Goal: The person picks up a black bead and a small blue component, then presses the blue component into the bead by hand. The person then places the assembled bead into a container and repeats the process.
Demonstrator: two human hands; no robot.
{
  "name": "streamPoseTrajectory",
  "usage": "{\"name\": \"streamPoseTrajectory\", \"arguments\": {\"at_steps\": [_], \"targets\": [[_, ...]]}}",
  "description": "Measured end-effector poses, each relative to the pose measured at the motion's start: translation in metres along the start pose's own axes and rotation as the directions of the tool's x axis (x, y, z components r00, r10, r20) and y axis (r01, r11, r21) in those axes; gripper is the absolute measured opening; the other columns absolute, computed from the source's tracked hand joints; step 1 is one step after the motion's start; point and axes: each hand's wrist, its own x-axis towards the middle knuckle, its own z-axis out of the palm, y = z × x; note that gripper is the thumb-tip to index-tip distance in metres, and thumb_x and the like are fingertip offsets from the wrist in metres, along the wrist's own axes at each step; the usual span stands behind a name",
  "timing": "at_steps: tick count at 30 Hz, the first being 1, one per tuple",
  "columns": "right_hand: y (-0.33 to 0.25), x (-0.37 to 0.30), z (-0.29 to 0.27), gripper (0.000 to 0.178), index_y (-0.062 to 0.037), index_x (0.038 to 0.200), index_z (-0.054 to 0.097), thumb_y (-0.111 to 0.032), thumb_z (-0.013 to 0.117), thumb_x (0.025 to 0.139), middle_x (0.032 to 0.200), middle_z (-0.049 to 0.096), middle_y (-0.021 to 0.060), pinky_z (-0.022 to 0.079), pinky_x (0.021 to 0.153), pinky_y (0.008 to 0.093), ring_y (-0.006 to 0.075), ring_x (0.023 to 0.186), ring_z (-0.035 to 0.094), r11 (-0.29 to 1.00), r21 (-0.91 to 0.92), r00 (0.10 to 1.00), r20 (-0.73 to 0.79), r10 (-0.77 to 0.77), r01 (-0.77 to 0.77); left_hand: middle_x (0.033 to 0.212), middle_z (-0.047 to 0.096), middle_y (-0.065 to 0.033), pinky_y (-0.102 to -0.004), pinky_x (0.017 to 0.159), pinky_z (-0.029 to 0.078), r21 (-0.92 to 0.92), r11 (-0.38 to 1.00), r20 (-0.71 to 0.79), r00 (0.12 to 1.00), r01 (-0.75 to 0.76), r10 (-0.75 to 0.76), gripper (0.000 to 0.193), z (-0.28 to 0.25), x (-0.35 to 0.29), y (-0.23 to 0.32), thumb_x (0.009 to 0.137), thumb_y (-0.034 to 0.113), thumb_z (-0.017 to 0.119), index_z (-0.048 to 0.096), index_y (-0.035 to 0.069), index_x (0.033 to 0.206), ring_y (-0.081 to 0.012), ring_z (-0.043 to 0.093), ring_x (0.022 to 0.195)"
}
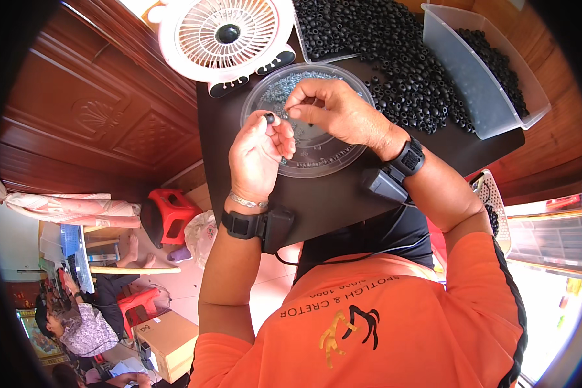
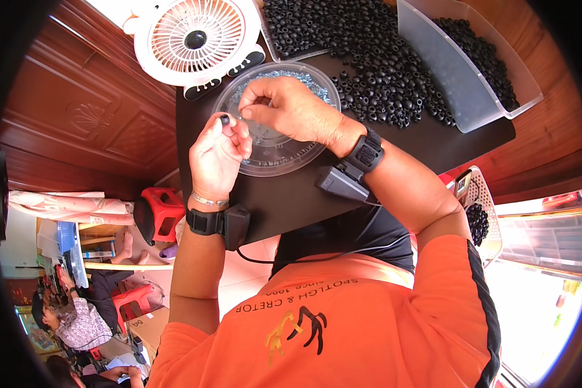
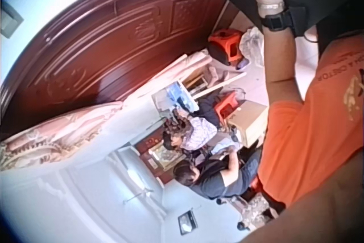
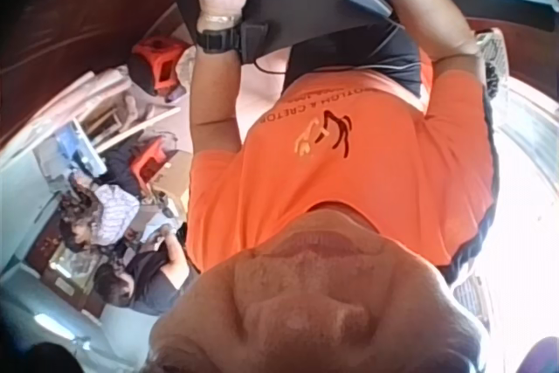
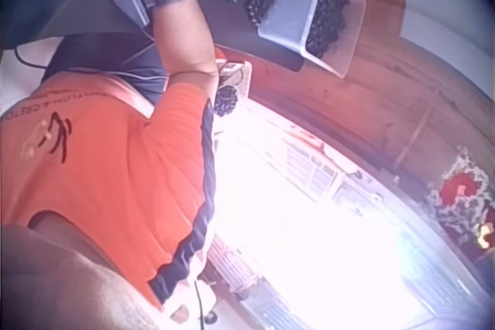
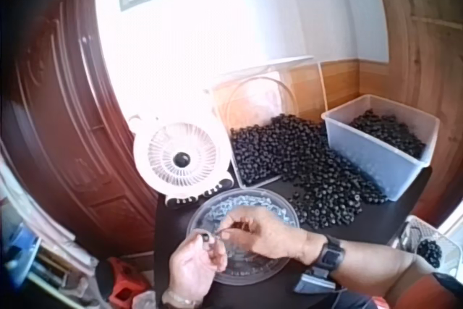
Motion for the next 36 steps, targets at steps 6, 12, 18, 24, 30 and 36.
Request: {"name": "streamPoseTrajectory", "arguments": {"at_steps": [6,12,18,24,30,36], "targets": [[-0.005,-0.001,0.002,0.010,0.0003,0.091,0.064,-0.009,0.064,0.088,0.080,0.066,0.0045,0.050,0.071,0.0276,0.0117,0.077,0.063,0.994,-0.045,0.990,-0.094,-0.107,0.103,0.080,0.061,-0.0112,-0.0280,0.059,0.045,0.073,0.997,-0.014,0.999,0.038,-0.037,0.021,0.002,0.000,-0.007,0.096,0.025,0.046,0.053,0.005,0.097,-0.0184,0.058,0.064],[-0.009,-0.004,0.006,0.008,-0.0012,0.091,0.064,-0.008,0.065,0.087,0.081,0.065,0.0056,0.050,0.069,0.0274,0.0129,0.078,0.063,0.981,-0.154,0.986,-0.096,-0.138,0.122,0.079,0.060,-0.0091,-0.0272,0.059,0.044,0.061,0.997,-0.030,0.998,0.048,-0.046,0.019,0.005,-0.002,-0.007,0.097,0.022,0.045,0.053,0.004,0.099,-0.0179,0.058,0.065],[-0.008,-0.004,0.008,0.007,-0.0023,0.090,0.065,-0.007,0.067,0.086,0.081,0.062,0.0056,0.050,0.068,0.0274,0.0153,0.077,0.062,0.919,-0.332,0.959,-0.111,-0.262,0.213,0.079,0.058,-0.0076,-0.0277,0.059,0.045,0.070,0.996,-0.025,0.999,0.045,-0.044,0.020,0.008,-0.003,-0.006,0.098,0.021,0.043,0.054,0.004,0.099,-0.0175,0.058,0.066],[-0.006,-0.004,0.011,0.012,-0.0039,0.093,0.068,-0.007,0.070,0.082,0.086,0.064,0.0068,0.051,0.070,0.0295,0.0196,0.079,0.063,0.886,-0.354,0.936,-0.075,-0.344,0.298,0.079,0.058,-0.0078,-0.0279,0.060,0.045,0.000,1.000,-0.032,0.999,0.025,-0.025,0.021,0.005,-0.002,-0.009,0.097,0.022,0.044,0.055,0.004,0.097,-0.0178,0.058,0.066],[-0.016,-0.003,-0.003,0.017,-0.0052,0.095,0.069,-0.009,0.073,0.078,0.091,0.065,0.0081,0.051,0.076,0.0328,0.0237,0.086,0.063,0.811,-0.447,0.915,0.046,-0.401,0.378,0.082,0.059,-0.0092,-0.0290,0.062,0.044,-0.034,0.999,-0.049,0.998,0.042,-0.043,0.022,0.011,-0.003,-0.009,0.097,0.023,0.045,0.055,0.003,0.097,-0.0183,0.058,0.070],[0.005,0.005,-0.038,0.014,-0.0060,0.088,0.070,-0.015,0.070,0.077,0.086,0.066,0.0066,0.051,0.075,0.0351,0.0262,0.086,0.064,0.810,-0.542,0.956,-0.039,-0.292,0.225,0.080,0.056,-0.0092,-0.0307,0.063,0.044,-0.072,0.997,0.003,1.000,0.001,-0.001,0.023,0.008,-0.003,-0.003,0.097,0.025,0.045,0.054,0.004,0.095,-0.0206,0.055,0.069]]}}
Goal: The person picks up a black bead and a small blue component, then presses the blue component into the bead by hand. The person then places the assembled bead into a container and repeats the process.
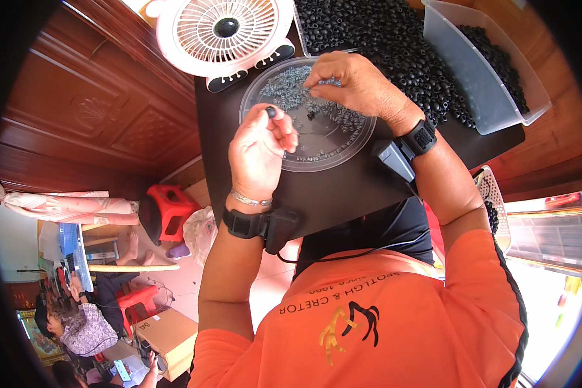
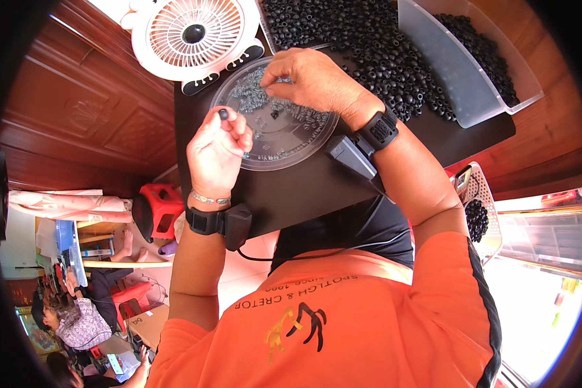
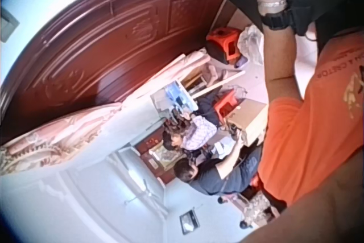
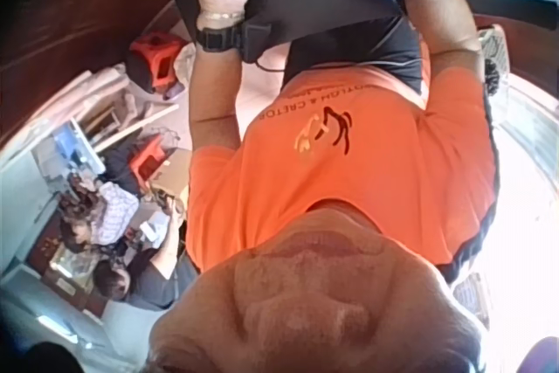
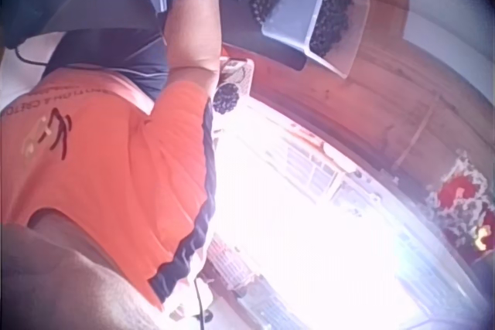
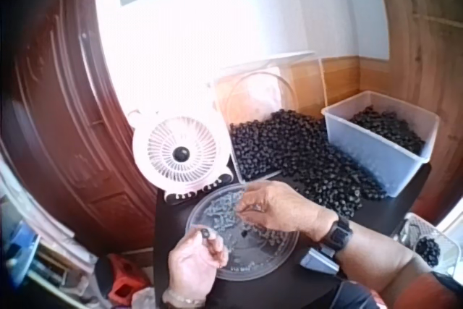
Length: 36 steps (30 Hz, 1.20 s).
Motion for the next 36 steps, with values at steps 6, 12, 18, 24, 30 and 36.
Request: {"name": "streamPoseTrajectory", "arguments": {"at_steps": [6,12,18,24,30,36], "targets": [[-0.003,-0.007,0.015,0.013,-0.0063,0.089,0.069,-0.010,0.070,0.076,0.087,0.063,0.0077,0.050,0.076,0.0371,0.0280,0.087,0.061,0.986,-0.168,0.970,0.242,0.022,0.019,0.080,0.052,-0.0068,-0.0291,0.064,0.040,-0.036,0.999,-0.081,0.996,-0.034,0.031,0.021,-0.013,0.000,0.004,0.096,0.025,0.045,0.053,0.006,0.091,-0.0198,0.050,0.072],[0.000,-0.009,0.035,0.012,-0.0065,0.083,0.069,-0.013,0.067,0.074,0.086,0.063,0.0090,0.050,0.076,0.0418,0.0310,0.089,0.061,0.933,-0.345,0.966,0.256,-0.014,0.105,0.083,0.053,-0.0069,-0.0293,0.065,0.041,-0.001,1.000,-0.080,0.997,0.003,-0.003,0.019,-0.006,0.000,0.002,0.097,0.023,0.045,0.054,0.006,0.093,-0.0195,0.051,0.072],[-0.007,-0.004,0.030,0.010,-0.0040,0.089,0.066,-0.010,0.063,0.081,0.082,0.066,0.0090,0.051,0.073,0.0300,0.0203,0.074,0.062,0.895,0.236,0.919,0.214,0.331,-0.378,0.083,0.059,-0.0084,-0.0289,0.061,0.046,-0.032,0.999,-0.092,0.995,0.035,-0.038,0.019,-0.006,0.000,-0.004,0.096,0.022,0.046,0.055,0.005,0.095,-0.0195,0.058,0.070],[-0.007,-0.001,0.030,0.014,0.0008,0.100,0.063,-0.010,0.061,0.091,0.088,0.064,0.0009,0.049,0.076,0.0259,0.0099,0.081,0.059,0.520,0.772,0.928,0.258,0.269,-0.365,0.086,0.057,-0.0082,-0.0294,0.065,0.046,-0.025,0.995,-0.011,0.995,0.096,-0.096,0.019,-0.003,-0.002,-0.008,0.096,0.022,0.046,0.055,0.005,0.097,-0.0195,0.056,0.073],[-0.016,-0.002,0.036,0.012,-0.0006,0.103,0.061,-0.008,0.057,0.094,0.093,0.064,0.0025,0.047,0.085,0.0258,0.0098,0.090,0.059,0.479,0.826,0.954,0.237,0.181,-0.296,0.085,0.058,-0.0078,-0.0292,0.064,0.047,-0.041,0.994,-0.021,0.995,0.097,-0.098,0.020,-0.002,-0.002,-0.009,0.097,0.022,0.046,0.056,0.005,0.100,-0.0190,0.056,0.072],[-0.016,-0.003,0.038,0.013,-0.0008,0.102,0.062,-0.011,0.059,0.094,0.093,0.064,0.0022,0.047,0.085,0.0260,0.0099,0.089,0.059,0.510,0.811,0.958,0.228,0.174,-0.285,0.082,0.059,-0.0082,-0.0271,0.060,0.046,-0.023,0.997,-0.058,0.996,0.070,-0.071,0.022,0.005,-0.001,-0.009,0.097,0.023,0.045,0.054,0.004,0.095,-0.0184,0.058,0.069]]}}
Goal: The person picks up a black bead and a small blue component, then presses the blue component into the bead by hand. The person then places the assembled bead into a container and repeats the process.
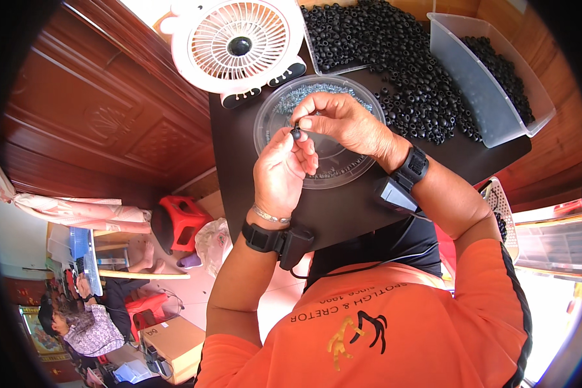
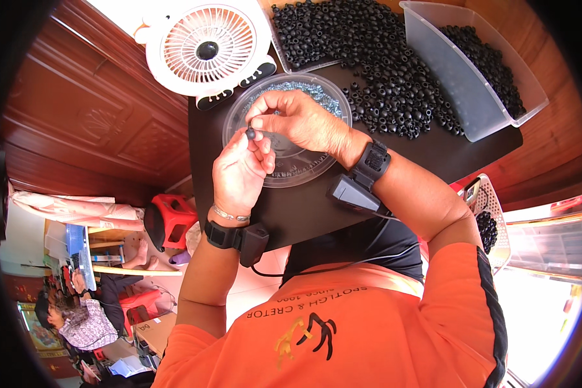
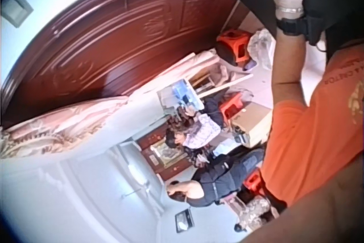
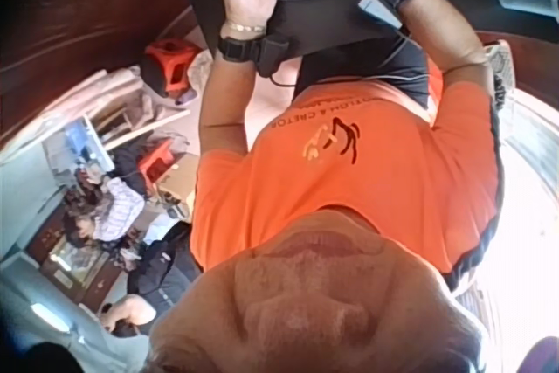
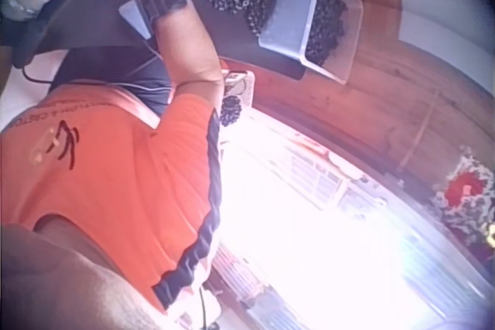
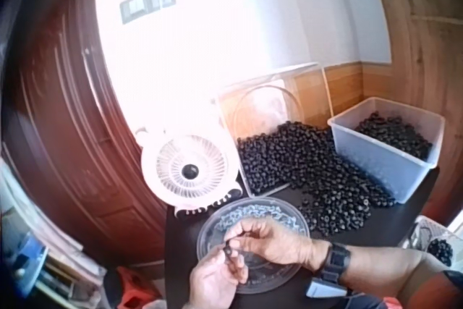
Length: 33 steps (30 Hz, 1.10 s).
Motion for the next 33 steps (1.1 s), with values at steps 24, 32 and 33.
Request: {"name": "streamPoseTrajectory", "arguments": {"at_steps": [24,32,33], "targets": [[-0.005,-0.008,0.022,0.029,-0.0036,0.096,0.064,-0.006,0.077,0.070,0.092,0.065,0.0080,0.050,0.080,0.0358,0.0265,0.089,0.062,0.639,-0.737,0.920,-0.062,-0.387,0.219,0.086,0.063,-0.0070,-0.0281,0.071,0.046,0.062,0.992,-0.075,0.991,-0.107,0.111,0.018,0.006,-0.004,-0.004,0.098,0.020,0.043,0.053,0.006,0.102,-0.0145,0.060,0.079],[-0.012,-0.007,0.007,0.015,-0.0023,0.098,0.066,-0.011,0.069,0.086,0.088,0.064,0.0040,0.048,0.080,0.0305,0.0170,0.087,0.060,0.882,-0.401,0.963,0.004,-0.270,0.249,0.089,0.061,-0.0081,-0.0288,0.072,0.047,0.199,0.968,0.009,0.988,-0.156,0.157,0.019,0.006,-0.007,0.001,0.097,0.020,0.045,0.053,0.003,0.101,-0.0167,0.060,0.077],[-0.013,-0.007,0.007,0.015,-0.0023,0.098,0.066,-0.011,0.069,0.086,0.088,0.064,0.0040,0.048,0.080,0.0305,0.0170,0.087,0.060,0.882,-0.401,0.963,0.004,-0.270,0.249,0.089,0.061,-0.0081,-0.0288,0.072,0.047,0.199,0.968,0.008,0.988,-0.156,0.157,0.019,0.007,-0.007,0.001,0.097,0.020,0.045,0.053,0.003,0.101,-0.0167,0.060,0.077]]}}
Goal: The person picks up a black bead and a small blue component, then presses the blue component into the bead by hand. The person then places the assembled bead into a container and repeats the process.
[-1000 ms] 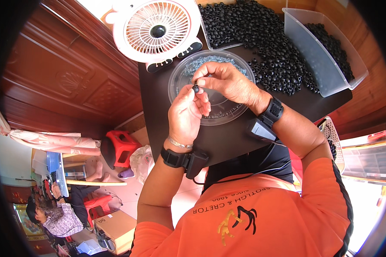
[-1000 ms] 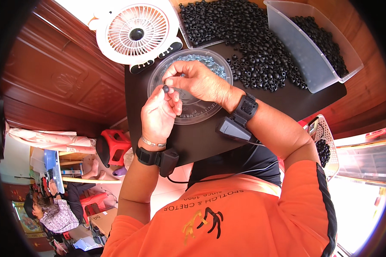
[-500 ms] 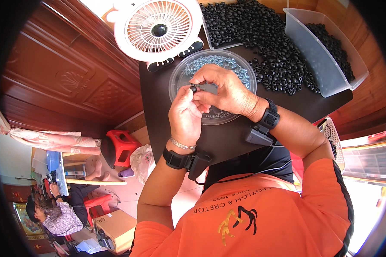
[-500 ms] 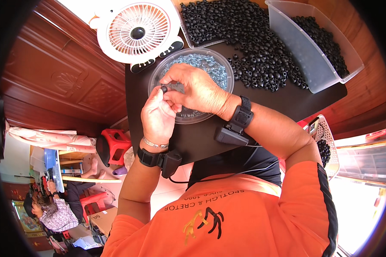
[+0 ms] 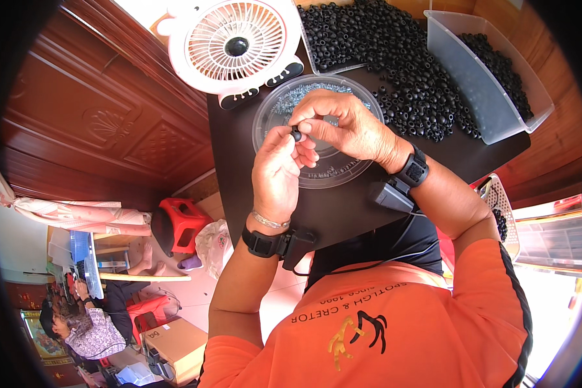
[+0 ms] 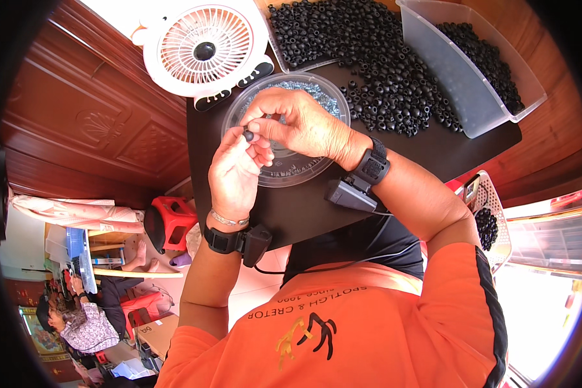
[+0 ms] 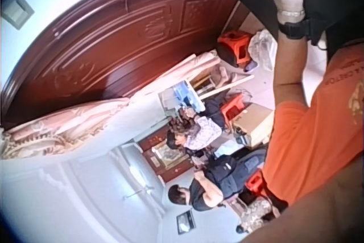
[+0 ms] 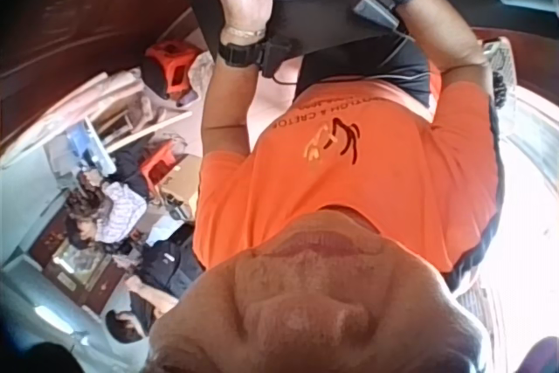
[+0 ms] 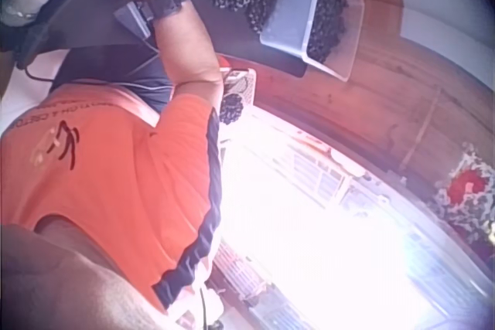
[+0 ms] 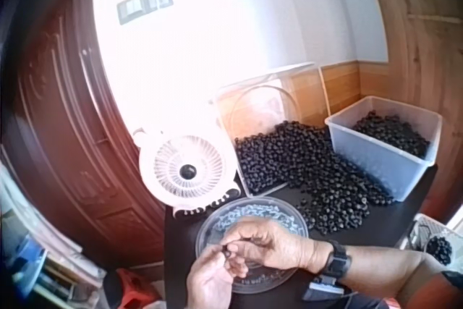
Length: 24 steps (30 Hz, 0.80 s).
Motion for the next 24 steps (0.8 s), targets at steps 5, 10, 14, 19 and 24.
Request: {"name": "streamPoseTrajectory", "arguments": {"at_steps": [5,10,14,19,24], "targets": [[-0.004,0.000,-0.001,0.011,-0.0013,0.093,0.064,-0.012,0.065,0.090,0.085,0.061,0.0016,0.048,0.077,0.0266,0.0111,0.083,0.058,0.964,0.182,0.981,0.039,0.190,-0.194,0.089,0.061,-0.0076,-0.0288,0.073,0.046,0.041,0.999,-0.002,1.000,-0.003,0.003,0.018,0.004,-0.001,-0.001,0.097,0.019,0.046,0.054,0.003,0.101,-0.0161,0.059,0.078],[-0.006,-0.002,0.003,0.010,-0.0018,0.092,0.063,-0.011,0.065,0.089,0.085,0.062,0.0033,0.048,0.077,0.0273,0.0134,0.082,0.059,0.985,0.048,0.986,-0.005,0.168,-0.168,0.089,0.060,-0.0069,-0.0290,0.073,0.046,0.019,1.000,-0.003,1.000,0.002,-0.002,0.019,0.001,0.000,-0.003,0.098,0.020,0.044,0.053,0.003,0.100,-0.0158,0.059,0.079],[-0.006,-0.001,0.007,0.018,-0.0029,0.093,0.063,-0.009,0.072,0.079,0.088,0.064,0.0069,0.050,0.078,0.0327,0.0229,0.085,0.062,0.920,-0.370,0.985,-0.052,-0.163,0.133,0.090,0.061,-0.0065,-0.0291,0.074,0.046,-0.091,0.996,-0.037,0.999,0.011,-0.014,0.017,0.002,0.001,-0.002,0.099,0.019,0.043,0.053,0.004,0.100,-0.0151,0.059,0.080],[-0.006,-0.003,0.013,0.028,-0.0039,0.094,0.063,-0.008,0.077,0.070,0.091,0.064,0.0082,0.051,0.079,0.0366,0.0283,0.088,0.062,0.888,-0.450,0.986,-0.081,-0.147,0.095,0.091,0.062,-0.0065,-0.0293,0.076,0.045,-0.117,0.993,-0.029,0.999,0.022,-0.026,0.016,0.004,0.000,-0.002,0.099,0.018,0.043,0.053,0.005,0.100,-0.0146,0.059,0.081],[-0.008,0.000,0.010,0.027,-0.0048,0.091,0.063,-0.011,0.074,0.068,0.087,0.063,0.0105,0.051,0.074,0.0388,0.0314,0.088,0.062,0.829,-0.528,0.965,-0.064,-0.256,0.184,0.090,0.062,-0.0068,-0.0294,0.077,0.045,-0.117,0.993,0.021,1.000,0.006,-0.003,0.015,0.004,0.000,-0.001,0.099,0.017,0.044,0.053,0.005,0.100,-0.0145,0.059,0.083]]}}
